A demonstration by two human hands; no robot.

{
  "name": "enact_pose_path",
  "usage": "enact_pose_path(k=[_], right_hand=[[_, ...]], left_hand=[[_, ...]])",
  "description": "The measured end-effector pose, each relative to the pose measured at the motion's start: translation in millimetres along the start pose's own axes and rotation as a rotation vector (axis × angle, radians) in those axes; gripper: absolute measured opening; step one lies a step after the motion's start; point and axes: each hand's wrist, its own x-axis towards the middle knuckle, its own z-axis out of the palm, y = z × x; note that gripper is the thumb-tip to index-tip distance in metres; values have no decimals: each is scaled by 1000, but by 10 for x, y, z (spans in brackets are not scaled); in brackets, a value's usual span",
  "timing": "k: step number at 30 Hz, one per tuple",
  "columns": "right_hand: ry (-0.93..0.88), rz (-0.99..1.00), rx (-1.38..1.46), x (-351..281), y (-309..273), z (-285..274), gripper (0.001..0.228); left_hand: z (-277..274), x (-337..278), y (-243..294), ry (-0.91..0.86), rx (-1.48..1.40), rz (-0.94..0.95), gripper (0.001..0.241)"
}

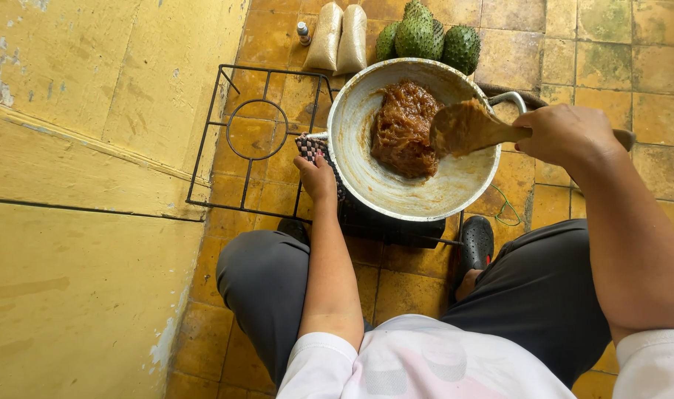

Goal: Stirring a thick brown mixture in a large pan using a wooden spatula

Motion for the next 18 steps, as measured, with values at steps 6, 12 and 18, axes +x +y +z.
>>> enact_pose_path(k=[6,12,18], right_hand=[[-31,-107,-22,125,-76,100,26],[-31,10,-115,-266,4,-158,23],[-43,5,-317,304,-9,396,39]], left_hand=[[58,113,-88,59,-34,39,22],[-193,-30,196,-98,-122,-107,38],[-288,39,244,-260,-24,-186,80]])
